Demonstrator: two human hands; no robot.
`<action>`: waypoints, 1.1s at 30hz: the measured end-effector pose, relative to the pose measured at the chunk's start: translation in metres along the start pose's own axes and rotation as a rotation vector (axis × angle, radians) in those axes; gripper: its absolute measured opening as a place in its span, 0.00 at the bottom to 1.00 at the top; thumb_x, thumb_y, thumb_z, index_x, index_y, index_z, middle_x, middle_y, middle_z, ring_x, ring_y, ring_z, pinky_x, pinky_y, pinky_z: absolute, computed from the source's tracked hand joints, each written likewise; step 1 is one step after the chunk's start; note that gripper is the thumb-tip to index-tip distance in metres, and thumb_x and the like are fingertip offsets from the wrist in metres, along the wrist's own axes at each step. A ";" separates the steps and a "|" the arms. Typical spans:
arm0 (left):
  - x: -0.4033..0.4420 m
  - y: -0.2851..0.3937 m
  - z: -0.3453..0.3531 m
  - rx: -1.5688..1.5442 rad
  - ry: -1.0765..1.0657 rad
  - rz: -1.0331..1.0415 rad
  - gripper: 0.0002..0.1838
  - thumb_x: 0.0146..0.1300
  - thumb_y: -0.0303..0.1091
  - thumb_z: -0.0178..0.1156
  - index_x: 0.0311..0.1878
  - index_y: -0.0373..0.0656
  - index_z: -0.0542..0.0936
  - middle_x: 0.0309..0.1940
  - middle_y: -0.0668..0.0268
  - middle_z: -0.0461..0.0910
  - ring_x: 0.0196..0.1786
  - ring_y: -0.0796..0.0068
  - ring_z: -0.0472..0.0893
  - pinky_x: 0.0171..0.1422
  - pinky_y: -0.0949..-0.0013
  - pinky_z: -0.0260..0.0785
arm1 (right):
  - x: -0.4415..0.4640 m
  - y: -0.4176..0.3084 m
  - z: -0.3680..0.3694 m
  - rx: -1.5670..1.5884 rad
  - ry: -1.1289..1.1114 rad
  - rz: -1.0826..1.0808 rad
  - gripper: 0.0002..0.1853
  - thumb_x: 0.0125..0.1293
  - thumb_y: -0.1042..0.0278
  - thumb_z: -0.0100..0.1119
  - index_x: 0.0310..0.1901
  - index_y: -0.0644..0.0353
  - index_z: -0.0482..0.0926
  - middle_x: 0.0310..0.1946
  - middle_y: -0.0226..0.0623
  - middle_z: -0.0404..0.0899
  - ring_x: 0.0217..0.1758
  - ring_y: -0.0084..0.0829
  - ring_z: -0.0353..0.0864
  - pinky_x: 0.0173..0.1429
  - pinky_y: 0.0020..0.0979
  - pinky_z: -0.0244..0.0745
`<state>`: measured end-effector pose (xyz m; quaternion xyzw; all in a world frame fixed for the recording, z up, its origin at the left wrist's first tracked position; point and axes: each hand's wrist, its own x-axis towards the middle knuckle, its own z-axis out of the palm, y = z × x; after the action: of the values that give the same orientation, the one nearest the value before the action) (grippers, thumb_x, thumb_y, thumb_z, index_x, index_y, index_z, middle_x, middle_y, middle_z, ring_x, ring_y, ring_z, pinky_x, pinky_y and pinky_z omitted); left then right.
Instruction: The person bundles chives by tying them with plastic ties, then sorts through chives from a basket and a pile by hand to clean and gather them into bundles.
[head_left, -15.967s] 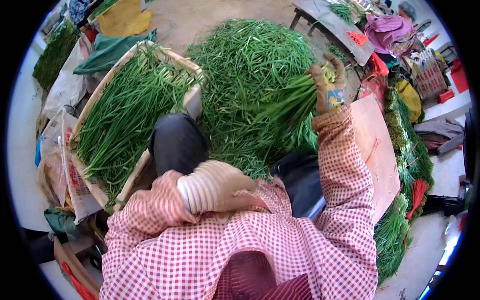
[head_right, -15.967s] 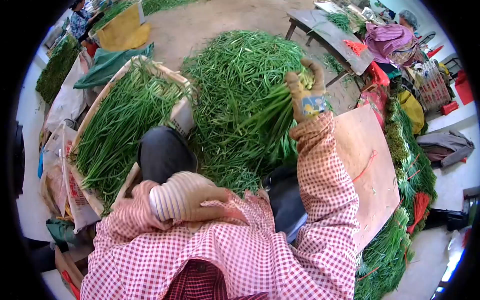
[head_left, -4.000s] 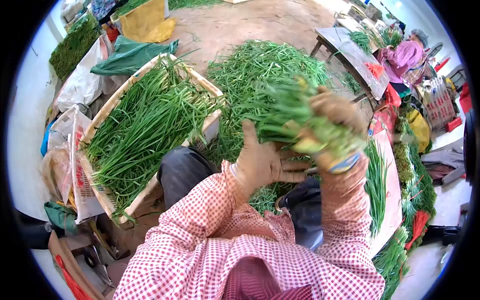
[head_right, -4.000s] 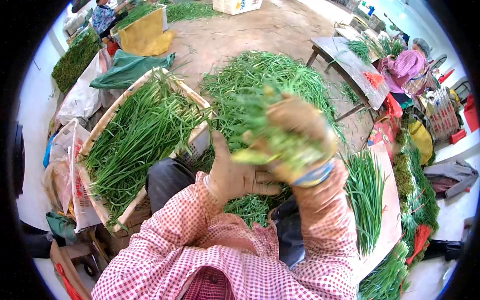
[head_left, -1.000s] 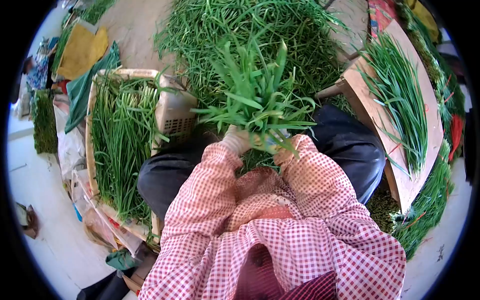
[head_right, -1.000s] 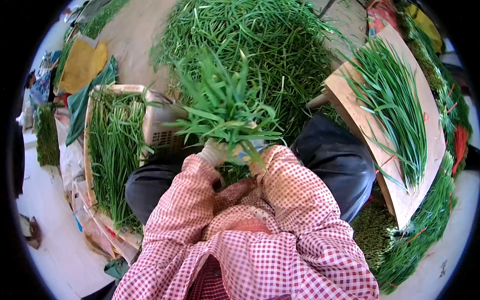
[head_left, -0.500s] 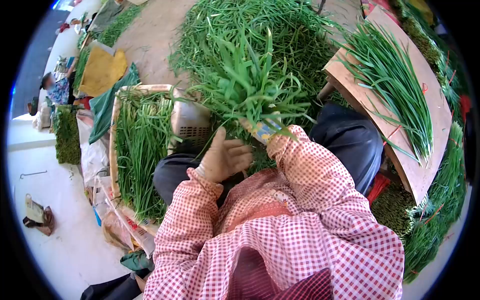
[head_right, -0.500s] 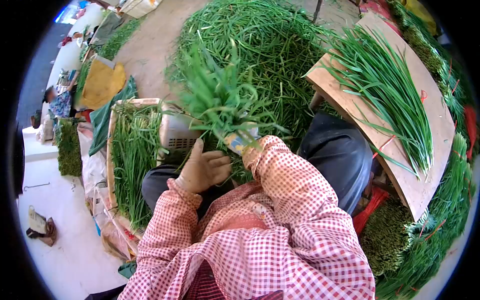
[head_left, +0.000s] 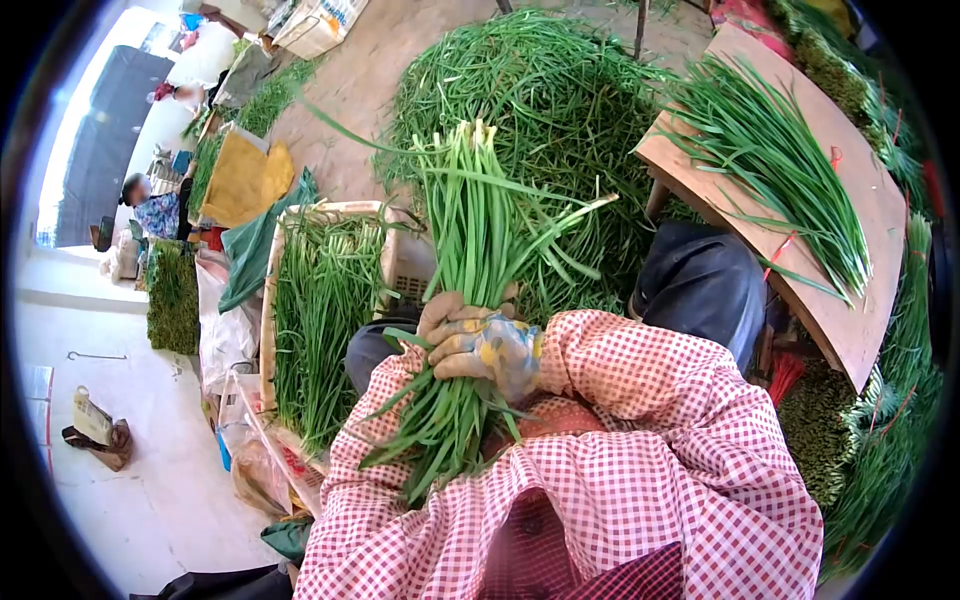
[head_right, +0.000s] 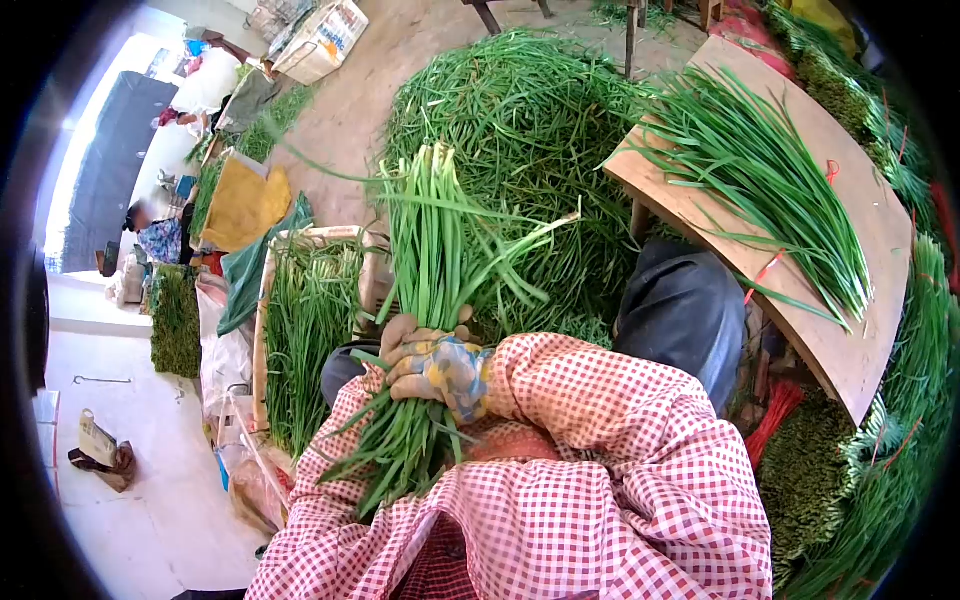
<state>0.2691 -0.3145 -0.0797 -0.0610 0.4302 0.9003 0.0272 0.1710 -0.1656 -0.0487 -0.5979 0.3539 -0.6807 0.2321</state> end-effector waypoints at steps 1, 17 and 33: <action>0.001 0.010 0.013 -0.009 0.053 -0.051 0.32 0.64 0.55 0.53 0.65 0.43 0.66 0.64 0.51 0.66 0.60 0.56 0.73 0.63 0.55 0.69 | 0.005 -0.017 -0.010 -0.247 -0.202 -0.019 0.20 0.61 0.64 0.57 0.53 0.65 0.73 0.54 0.48 0.72 0.64 0.43 0.68 0.70 0.45 0.57; -0.065 0.061 0.026 1.136 -0.539 -0.116 0.12 0.59 0.35 0.63 0.42 0.38 0.80 0.34 0.62 0.79 0.34 0.66 0.76 0.38 0.60 0.69 | -0.033 -0.015 -0.050 1.099 0.621 0.638 0.62 0.45 0.15 0.48 0.73 0.54 0.45 0.70 0.55 0.53 0.68 0.52 0.63 0.67 0.56 0.63; -0.126 -0.008 0.047 0.021 0.235 -0.408 0.30 0.53 0.30 0.66 0.61 0.40 0.71 0.53 0.58 0.77 0.49 0.65 0.79 0.52 0.64 0.73 | 0.042 0.016 -0.119 0.192 0.977 1.249 0.17 0.65 0.61 0.54 0.50 0.64 0.76 0.41 0.47 0.78 0.30 0.35 0.75 0.31 0.36 0.74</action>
<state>0.3909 -0.2730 -0.0396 -0.2507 0.4184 0.8584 0.1587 0.0458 -0.1833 -0.0377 0.0996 0.6251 -0.6372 0.4397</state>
